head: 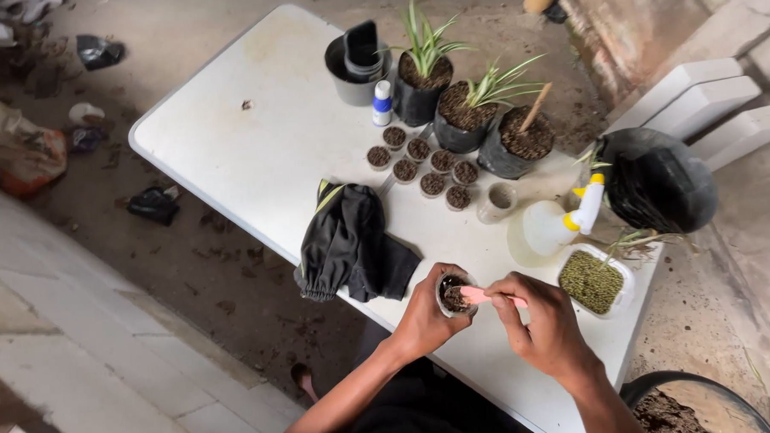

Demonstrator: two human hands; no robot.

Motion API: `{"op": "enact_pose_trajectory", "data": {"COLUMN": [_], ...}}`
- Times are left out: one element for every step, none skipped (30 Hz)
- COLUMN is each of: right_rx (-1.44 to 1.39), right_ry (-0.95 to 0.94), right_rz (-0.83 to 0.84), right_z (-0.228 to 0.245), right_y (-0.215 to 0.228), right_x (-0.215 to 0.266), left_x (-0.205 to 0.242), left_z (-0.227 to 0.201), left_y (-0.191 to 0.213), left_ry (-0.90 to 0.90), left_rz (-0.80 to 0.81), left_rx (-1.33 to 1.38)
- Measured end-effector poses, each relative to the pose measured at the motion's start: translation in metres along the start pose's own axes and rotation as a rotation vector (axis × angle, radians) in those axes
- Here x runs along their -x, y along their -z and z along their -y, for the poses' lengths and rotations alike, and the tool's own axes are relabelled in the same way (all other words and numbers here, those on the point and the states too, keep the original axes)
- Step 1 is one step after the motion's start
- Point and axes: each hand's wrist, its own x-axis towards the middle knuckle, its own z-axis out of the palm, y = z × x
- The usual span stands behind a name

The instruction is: Filling small plastic seedling containers with soil using a spoon and planting seeds.

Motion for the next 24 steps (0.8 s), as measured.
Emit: {"op": "enact_pose_trajectory", "data": {"right_rx": [0.011, 0.036, 0.061, 0.065, 0.039, 0.009, 0.008, -0.006, -0.020, -0.019, 0.007, 0.031, 0.031, 0.027, 0.023, 0.018, 0.000, -0.011, -0.008, 0.003, 0.014, 0.007, -0.005, -0.017], "right_ry": [-0.003, -0.026, -0.050, -0.049, -0.095, -0.134, -0.126, -0.124, -0.121, -0.118, -0.090, -0.062, -0.059, -0.025, 0.009, 0.022, 0.008, -0.001, 0.016, 0.022, 0.028, 0.025, 0.037, 0.044], "right_rz": [-0.015, 0.022, 0.058, 0.048, 0.017, -0.002, 0.000, -0.008, -0.015, -0.009, 0.015, 0.042, 0.051, 0.055, 0.058, 0.067, 0.089, 0.103, 0.103, 0.119, 0.135, 0.139, 0.116, 0.085], "right_z": [0.003, 0.005, 0.007, 0.002, -0.002, -0.007, -0.009, -0.011, -0.013, -0.011, -0.009, -0.007, -0.011, -0.013, -0.015, -0.016, -0.016, -0.018, -0.020, -0.020, -0.021, -0.023, -0.025, -0.026], "right_y": [0.001, 0.002, 0.002, 0.002, 0.001, 0.000, -0.001, -0.002, -0.002, 0.002, 0.006, 0.010, 0.011, 0.011, 0.011, 0.012, 0.014, 0.018, 0.022, 0.025, 0.028, 0.029, 0.031, 0.030], "right_x": [0.005, 0.009, 0.013, 0.018, 0.024, 0.029, 0.031, 0.034, 0.036, 0.034, 0.032, 0.031, 0.031, 0.031, 0.030, 0.028, 0.025, 0.019, 0.016, 0.017, 0.019, 0.025, 0.032, 0.040], "left_x": [0.000, -0.001, -0.001, -0.002, -0.001, 0.000, 0.003, 0.006, 0.009, 0.011, 0.012, 0.014, 0.014, 0.016, 0.017, 0.019, 0.022, 0.019, 0.015, 0.016, 0.017, 0.019, 0.020, 0.022], "left_z": [0.001, 0.002, 0.003, 0.002, 0.001, 0.001, -0.002, -0.004, -0.006, -0.002, 0.003, 0.008, 0.007, 0.005, 0.003, 0.004, 0.004, 0.004, 0.004, 0.006, 0.009, 0.006, 0.004, 0.002], "left_y": [-0.005, -0.009, -0.013, -0.015, -0.016, -0.018, -0.020, -0.022, -0.025, -0.028, -0.031, -0.035, -0.040, -0.045, -0.049, -0.053, -0.057, -0.060, -0.061, -0.064, -0.067, -0.071, -0.075, -0.077], "left_ry": [-0.010, -0.036, -0.062, -0.069, -0.046, -0.020, -0.025, -0.027, -0.028, -0.028, -0.022, -0.013, -0.012, 0.001, 0.014, 0.011, 0.012, 0.001, -0.013, 0.012, 0.036, 0.044, 0.028, 0.012], "left_rz": [0.015, 0.017, 0.019, 0.027, 0.045, 0.050, 0.044, 0.026, 0.009, 0.004, -0.021, -0.048, -0.056, -0.090, -0.125, -0.140, -0.173, -0.201, -0.212, -0.217, -0.222, -0.226, -0.202, -0.173], "left_rx": [-0.002, 0.012, 0.028, 0.023, 0.031, 0.043, 0.042, 0.039, 0.035, 0.039, 0.052, 0.065, 0.069, 0.068, 0.067, 0.067, 0.069, 0.069, 0.069, 0.069, 0.069, 0.067, 0.073, 0.072]}}
